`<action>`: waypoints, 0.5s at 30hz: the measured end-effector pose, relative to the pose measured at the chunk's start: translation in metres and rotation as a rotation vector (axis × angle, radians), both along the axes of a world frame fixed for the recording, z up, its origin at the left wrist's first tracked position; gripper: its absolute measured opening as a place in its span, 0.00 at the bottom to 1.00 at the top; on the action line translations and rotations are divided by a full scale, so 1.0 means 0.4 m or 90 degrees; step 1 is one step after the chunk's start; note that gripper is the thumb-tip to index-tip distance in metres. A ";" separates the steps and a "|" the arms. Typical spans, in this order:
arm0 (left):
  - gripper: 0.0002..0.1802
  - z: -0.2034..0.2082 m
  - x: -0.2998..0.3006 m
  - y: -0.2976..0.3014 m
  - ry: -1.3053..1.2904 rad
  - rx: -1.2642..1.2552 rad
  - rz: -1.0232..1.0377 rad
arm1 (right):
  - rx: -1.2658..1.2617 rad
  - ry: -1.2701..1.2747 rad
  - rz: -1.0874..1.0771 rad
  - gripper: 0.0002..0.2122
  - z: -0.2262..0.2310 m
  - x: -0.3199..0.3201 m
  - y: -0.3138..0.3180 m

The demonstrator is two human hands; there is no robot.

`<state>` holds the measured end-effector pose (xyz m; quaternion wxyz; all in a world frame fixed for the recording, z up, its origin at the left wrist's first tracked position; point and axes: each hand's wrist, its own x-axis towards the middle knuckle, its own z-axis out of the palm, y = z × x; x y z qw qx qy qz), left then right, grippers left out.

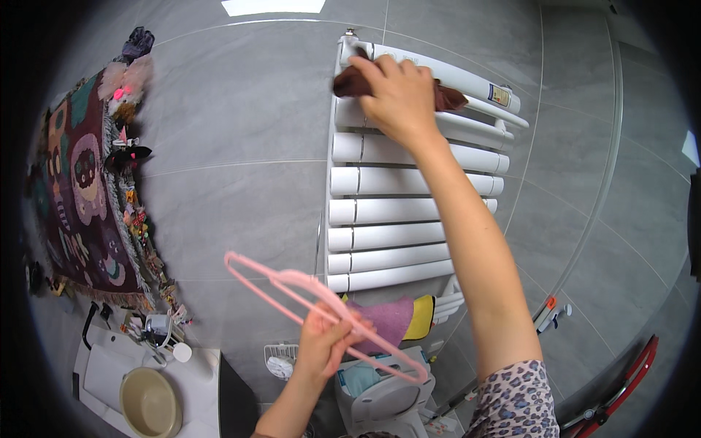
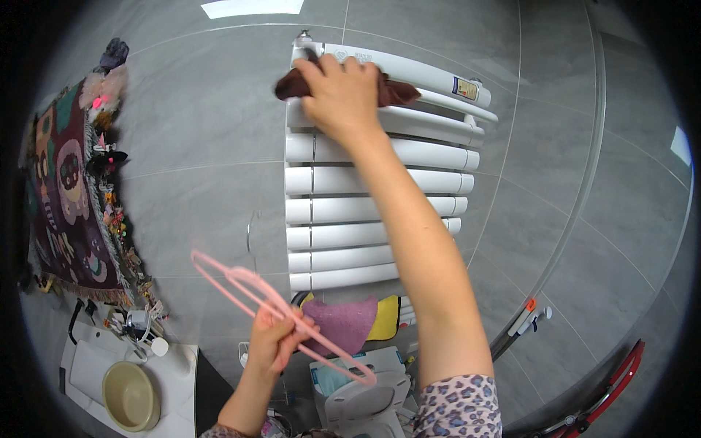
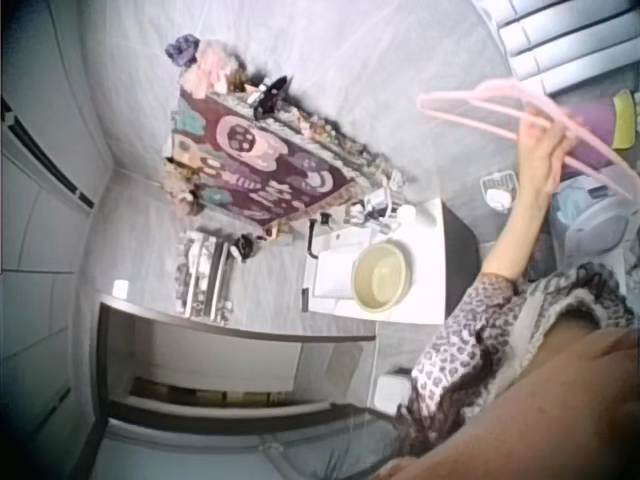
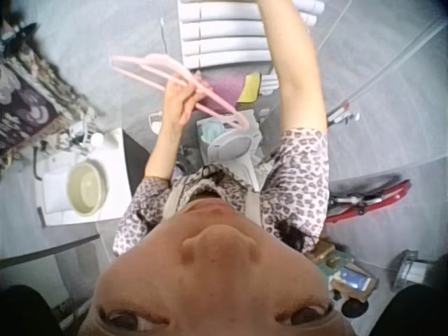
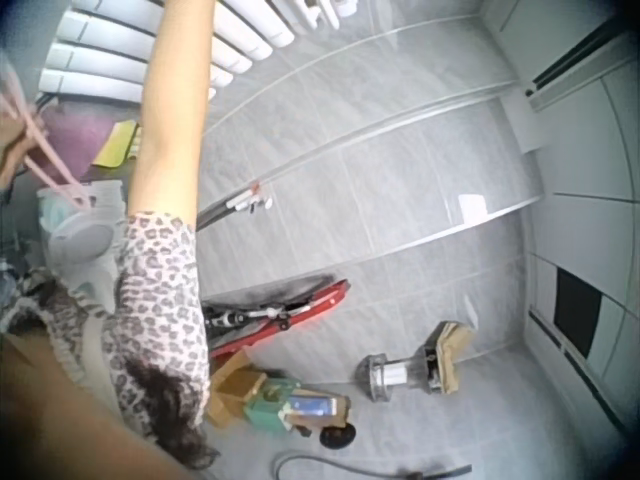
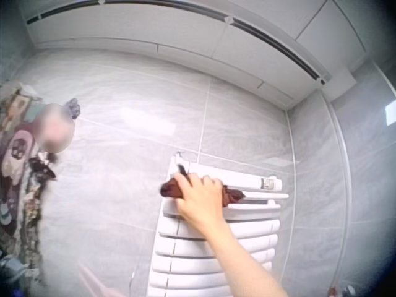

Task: The person flushes the toilet, washes hands at the sink, then wipes the toilet seat, a towel radiator, a red step ladder, and the shower head and hose using a cloth. The person also wipes the shower door frame and glass.

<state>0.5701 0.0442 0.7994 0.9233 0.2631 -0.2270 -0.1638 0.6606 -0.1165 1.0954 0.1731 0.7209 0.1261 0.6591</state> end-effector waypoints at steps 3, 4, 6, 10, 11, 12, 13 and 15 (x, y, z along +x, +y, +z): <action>0.17 -0.036 -0.002 0.013 0.028 -0.023 -0.005 | -0.003 0.102 -0.123 0.13 0.049 0.038 0.092; 0.16 -0.041 0.005 0.002 0.024 -0.030 -0.020 | 0.042 0.238 -0.205 0.13 0.074 0.042 0.113; 0.14 -0.043 0.024 -0.016 0.002 -0.051 -0.034 | -0.022 0.287 -0.296 0.11 0.089 0.069 0.136; 0.14 -0.026 0.044 -0.063 -0.039 -0.098 -0.041 | -0.071 0.355 -0.460 0.14 0.109 0.082 0.153; 0.16 -0.024 0.048 -0.076 -0.036 -0.107 -0.028 | -0.082 0.343 -0.380 0.14 0.104 0.069 0.127; 0.17 -0.025 0.055 -0.083 -0.034 -0.116 -0.009 | -0.096 0.329 -0.296 0.14 0.094 0.038 0.116; 0.18 -0.031 0.065 -0.083 -0.021 -0.095 0.008 | -0.077 0.314 -0.211 0.14 0.077 -0.001 0.091; 0.15 -0.023 0.073 -0.099 -0.043 -0.081 0.016 | -0.045 0.269 0.010 0.15 0.064 -0.025 0.004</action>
